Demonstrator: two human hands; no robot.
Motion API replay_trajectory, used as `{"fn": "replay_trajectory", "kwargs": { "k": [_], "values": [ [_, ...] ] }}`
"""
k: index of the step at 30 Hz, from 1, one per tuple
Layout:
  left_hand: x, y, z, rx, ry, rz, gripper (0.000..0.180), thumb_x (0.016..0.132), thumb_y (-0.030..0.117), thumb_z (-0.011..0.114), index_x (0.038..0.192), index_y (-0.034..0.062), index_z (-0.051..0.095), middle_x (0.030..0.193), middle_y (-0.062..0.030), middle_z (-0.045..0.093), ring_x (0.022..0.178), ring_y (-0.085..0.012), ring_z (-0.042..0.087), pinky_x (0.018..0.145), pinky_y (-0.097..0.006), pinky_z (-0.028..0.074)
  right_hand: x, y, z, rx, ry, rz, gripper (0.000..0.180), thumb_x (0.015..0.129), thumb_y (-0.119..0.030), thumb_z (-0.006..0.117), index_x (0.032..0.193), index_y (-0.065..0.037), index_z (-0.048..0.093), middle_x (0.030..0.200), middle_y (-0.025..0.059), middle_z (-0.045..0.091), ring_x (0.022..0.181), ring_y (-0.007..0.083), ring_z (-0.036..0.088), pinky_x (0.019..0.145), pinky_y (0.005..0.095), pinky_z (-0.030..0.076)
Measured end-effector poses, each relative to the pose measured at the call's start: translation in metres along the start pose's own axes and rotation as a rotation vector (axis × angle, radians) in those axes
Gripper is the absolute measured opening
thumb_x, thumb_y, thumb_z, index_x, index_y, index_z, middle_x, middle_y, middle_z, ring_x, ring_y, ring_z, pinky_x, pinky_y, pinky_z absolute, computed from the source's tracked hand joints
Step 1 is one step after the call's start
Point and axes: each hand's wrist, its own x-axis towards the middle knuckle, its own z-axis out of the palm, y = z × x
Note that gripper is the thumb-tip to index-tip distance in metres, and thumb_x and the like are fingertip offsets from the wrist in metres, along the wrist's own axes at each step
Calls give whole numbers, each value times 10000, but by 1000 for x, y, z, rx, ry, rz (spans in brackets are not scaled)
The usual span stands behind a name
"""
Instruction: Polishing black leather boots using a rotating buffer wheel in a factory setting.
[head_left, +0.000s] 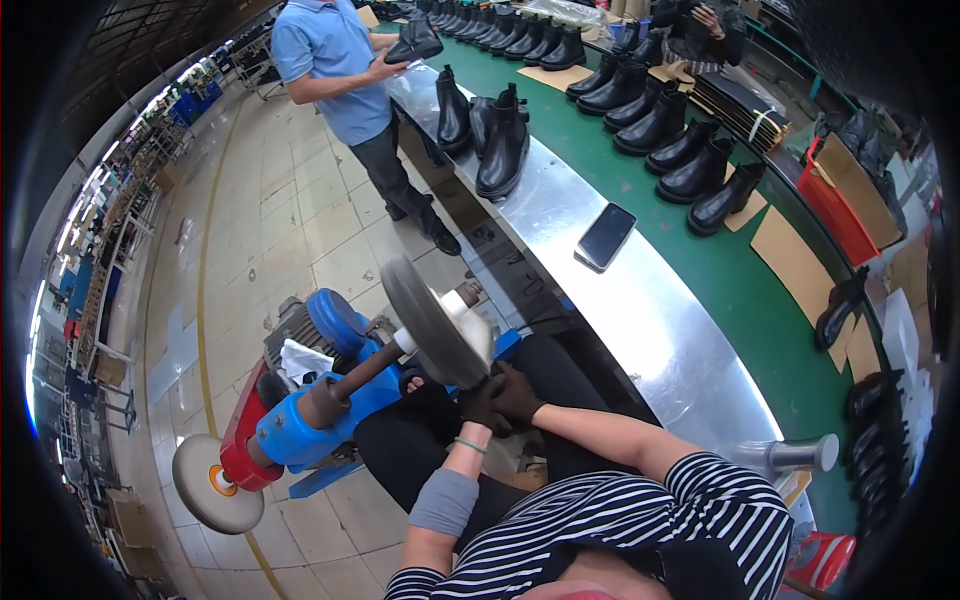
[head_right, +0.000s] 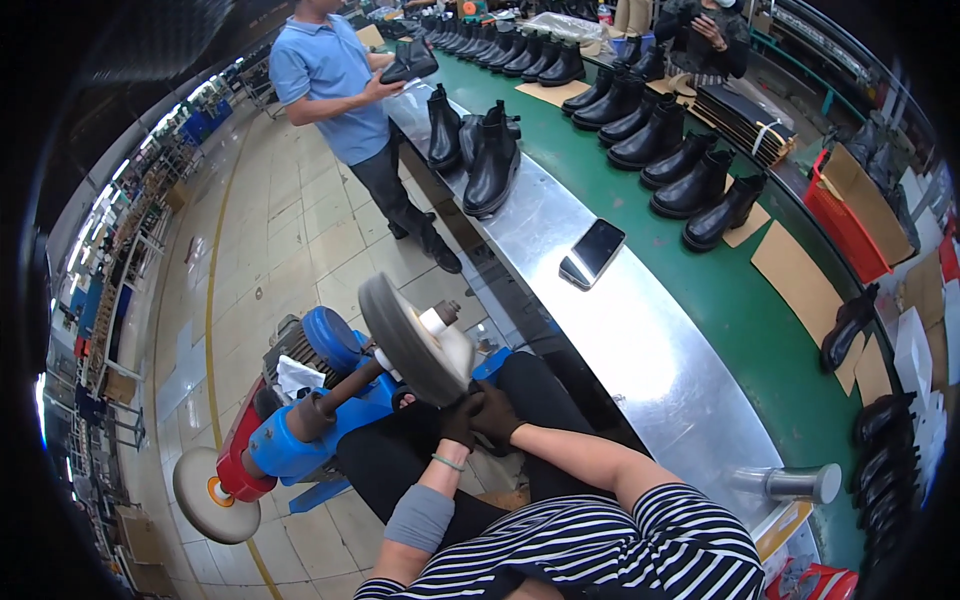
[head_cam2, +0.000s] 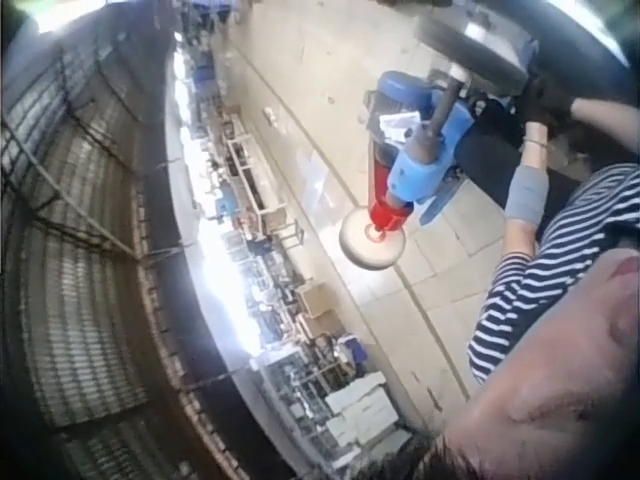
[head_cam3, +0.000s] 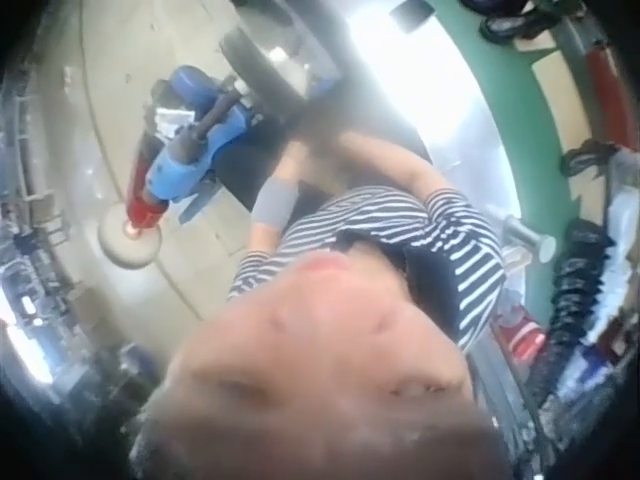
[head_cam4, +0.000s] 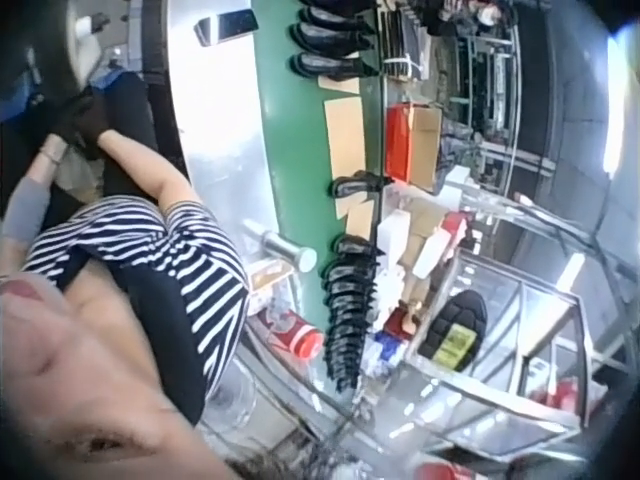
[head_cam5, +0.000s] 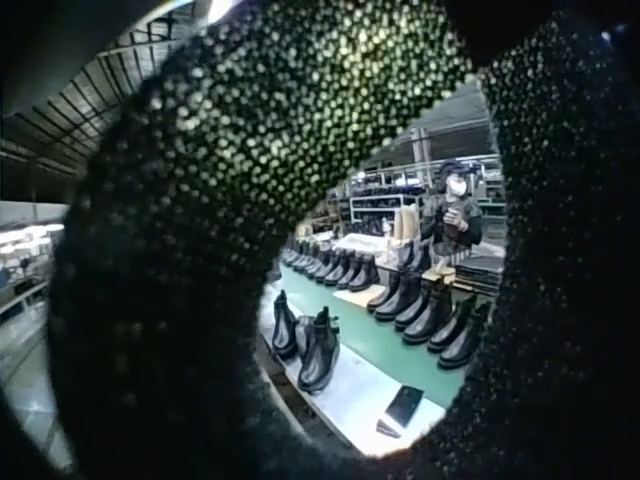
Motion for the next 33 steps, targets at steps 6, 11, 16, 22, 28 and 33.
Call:
{"fn": "replay_trajectory", "kwargs": {
  "k": [6,11,16,22,28,33],
  "values": [
    [-9,2,-4,170,-122,117,362,744,178,781,1018,-41,690,1008,-135,704,883,-223,688,794,-322,538,-5,6,-4,6,2,-63,653,629,-197,775,1196,8,526,940,211,689,885,333,690,786,409,539],
    [18,-15,-4,192,-33,46,371,732,188,794,1002,-47,696,1004,-121,709,889,-191,683,794,-315,526,1,7,-9,33,72,-13,635,632,-190,776,1182,5,527,915,208,686,860,342,688,764,413,540],
    [11,-13,-13,34,-64,-7,367,724,155,797,1010,-51,693,1017,-118,701,899,-196,675,799,-319,531,0,5,1,54,-2,-25,610,628,-152,759,1174,3,536,914,201,685,859,352,685,762,409,540],
    [-4,-1,-1,37,-61,38,329,726,113,791,1003,-41,703,1007,-120,701,903,-215,676,818,-327,537,-3,5,-7,19,2,-84,582,625,-152,743,1152,0,547,954,206,680,880,360,679,774,410,537],
    [6,-1,-2,82,-47,18,327,738,78,774,1033,-37,693,1037,-115,689,925,-204,669,837,-326,534,0,4,-5,35,22,-72,566,633,-178,763,1122,-1,538,899,203,680,840,344,683,750,400,529],
    [-2,-1,-6,-32,-31,26,249,754,20,750,998,-10,718,1001,-99,695,911,-214,668,844,-319,529,-2,3,2,-2,31,-87,615,629,-192,773,1149,25,527,872,210,681,824,342,688,736,398,527]
  ]
}}
